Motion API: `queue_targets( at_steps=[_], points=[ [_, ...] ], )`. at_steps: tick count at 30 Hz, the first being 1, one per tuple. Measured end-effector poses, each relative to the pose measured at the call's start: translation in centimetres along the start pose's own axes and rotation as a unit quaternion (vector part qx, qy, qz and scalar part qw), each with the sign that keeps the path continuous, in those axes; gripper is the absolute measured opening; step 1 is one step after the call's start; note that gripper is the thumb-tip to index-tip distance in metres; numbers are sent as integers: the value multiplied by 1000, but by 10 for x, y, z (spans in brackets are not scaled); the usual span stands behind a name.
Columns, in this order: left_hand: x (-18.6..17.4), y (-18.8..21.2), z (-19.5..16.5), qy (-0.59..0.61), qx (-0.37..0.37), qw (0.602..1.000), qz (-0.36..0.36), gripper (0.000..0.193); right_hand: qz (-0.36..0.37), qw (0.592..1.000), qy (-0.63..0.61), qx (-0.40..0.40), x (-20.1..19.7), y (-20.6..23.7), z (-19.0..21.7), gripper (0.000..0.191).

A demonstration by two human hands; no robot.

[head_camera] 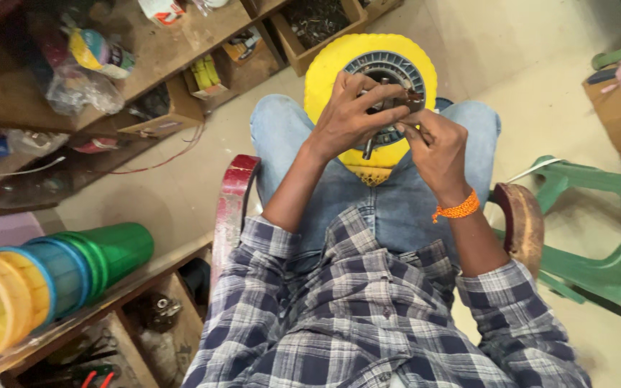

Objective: The person sits with an electric motor armature resting on a yellow tire-shaped stand and works copper windings and small components in the armature slots by hand. They briefly use a green-handled screwdriver on the armature and continue fitting parts with both hands.

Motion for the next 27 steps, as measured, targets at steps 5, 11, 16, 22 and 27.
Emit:
queue_targets(
  at_steps=[5,11,16,22,27],
  points=[
    [-4,14,-8,-23,16,997,-67,29,1,995,43,90,10,12,-18,8],
    [6,26,-21,-57,21,990,-124,28,-11,1000,-19,9,-6,24,3,9],
    [21,35,-14,70,-89,982,-150,19,21,999,32,19,-19,17,13,12],
    [32,54,-1,228,-290,893,-258,10,31,995,80,-42,-23,-21,28,11],
    [21,49,-10,252,-339,872,-247,17,84,996,39,-17,-19,-55,21,10]
  ],
)
Point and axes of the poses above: each hand's wrist, its own y-axis away from the middle knuckle, its own x-axis out of the palm, z = x × y, the point moved 8 cm from there along -y, towards the middle knuckle, and after that the axes turned 7 degrees about z, right-handed, at the moved point
